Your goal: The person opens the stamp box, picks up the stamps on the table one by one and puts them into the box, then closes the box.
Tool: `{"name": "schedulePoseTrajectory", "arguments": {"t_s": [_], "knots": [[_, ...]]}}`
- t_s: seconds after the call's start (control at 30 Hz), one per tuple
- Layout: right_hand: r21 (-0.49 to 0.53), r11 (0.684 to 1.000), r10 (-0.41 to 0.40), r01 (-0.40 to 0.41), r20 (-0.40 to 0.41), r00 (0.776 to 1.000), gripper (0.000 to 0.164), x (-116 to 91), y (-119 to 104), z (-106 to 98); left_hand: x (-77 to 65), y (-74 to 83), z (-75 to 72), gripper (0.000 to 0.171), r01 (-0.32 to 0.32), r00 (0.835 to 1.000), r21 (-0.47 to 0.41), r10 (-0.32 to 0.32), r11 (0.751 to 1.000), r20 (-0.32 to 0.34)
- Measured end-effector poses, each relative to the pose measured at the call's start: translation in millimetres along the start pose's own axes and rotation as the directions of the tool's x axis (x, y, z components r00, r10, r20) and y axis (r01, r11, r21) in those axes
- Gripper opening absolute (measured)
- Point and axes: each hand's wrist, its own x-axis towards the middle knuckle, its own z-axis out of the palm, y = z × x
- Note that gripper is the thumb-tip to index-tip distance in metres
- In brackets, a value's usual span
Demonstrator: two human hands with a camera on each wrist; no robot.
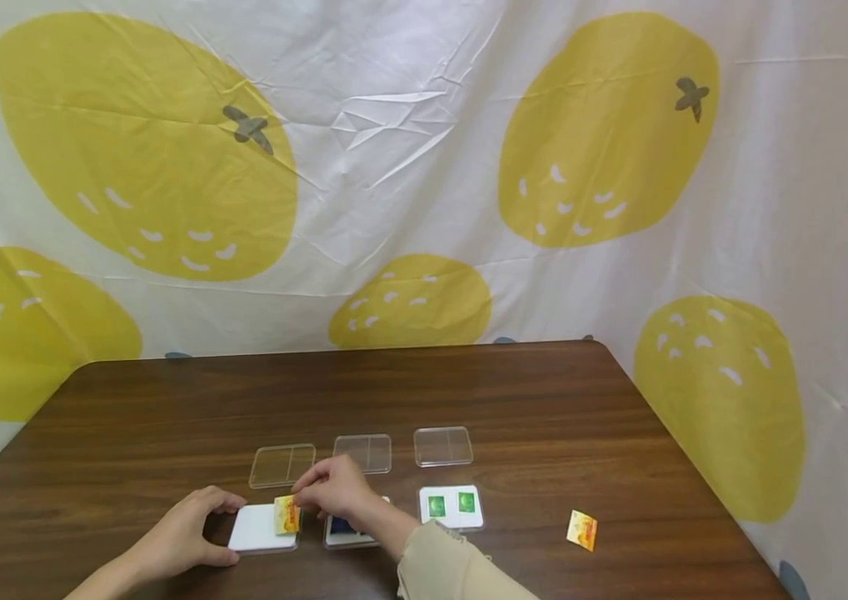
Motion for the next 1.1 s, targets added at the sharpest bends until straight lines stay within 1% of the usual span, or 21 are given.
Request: {"name": "schedulePoseTrajectory", "arguments": {"t_s": [0.23, 0.37, 0.5, 0.63, 0.7, 0.77, 0.93, 0.97, 1.03, 1.1], "knots": [[-0.05, 0.998, -0.03, 0.028, -0.033, 0.999, 0.006, -0.8, 1.9, 5.6, -1.3, -1.1, 0.2, 0.055, -0.017, 1.0, -0.007, 0.017, 1.0, -0.007], [-0.125, 0.99, -0.075, 0.067, -0.062, 0.995, 0.004, 0.3, 4.2, 6.9, -1.2, -1.2, 0.4, 0.054, -0.017, 1.0, -0.003, 0.017, 1.0, -0.015], [-0.244, 0.962, -0.143, 0.12, -0.078, 0.987, 0.001, 0.4, 5.2, 8.6, -0.3, -1.0, 0.3, 0.054, -0.011, 1.0, -0.005, 0.011, 1.0, -0.014], [-0.378, 0.911, -0.212, 0.163, -0.09, 0.973, 0.004, 0.6, 3.7, 10.7, -0.9, -0.4, -0.3, 0.054, -0.006, 1.0, -0.014, 0.006, 1.0, -0.007], [-0.424, 0.889, -0.236, 0.173, -0.099, 0.967, 0.004, 0.4, 2.6, 11.6, -1.2, 0.1, -0.6, 0.054, -0.004, 1.0, -0.017, 0.004, 1.0, -0.004], [-0.439, 0.881, -0.246, 0.176, -0.108, 0.963, 0.004, -0.4, 1.7, 12.2, -1.3, 0.6, -0.8, 0.054, 0.0, 1.0, -0.021, 0.0, 1.0, 0.0], [-0.412, 0.897, -0.228, 0.16, -0.121, 0.966, 0.005, -0.6, 1.3, 13.4, -1.4, 1.8, -0.9, 0.054, 0.004, 1.0, -0.022, -0.004, 1.0, -0.001], [-0.422, 0.892, -0.232, 0.162, -0.12, 0.965, 0.005, -0.6, 1.3, 13.6, -1.4, 1.9, -1.0, 0.053, 0.003, 1.0, -0.02, -0.003, 1.0, -0.003], [-0.464, 0.87, -0.248, 0.169, -0.116, 0.962, 0.005, -0.9, 1.2, 14.2, -1.6, 1.9, -1.0, 0.053, 0.003, 1.0, -0.017, -0.003, 1.0, -0.007], [-0.521, 0.835, -0.275, 0.178, -0.114, 0.955, 0.005, -1.5, 0.9, 15.0, -1.8, 2.0, -1.2, 0.053, 0.001, 1.0, -0.015, -0.001, 1.0, -0.01]]}}
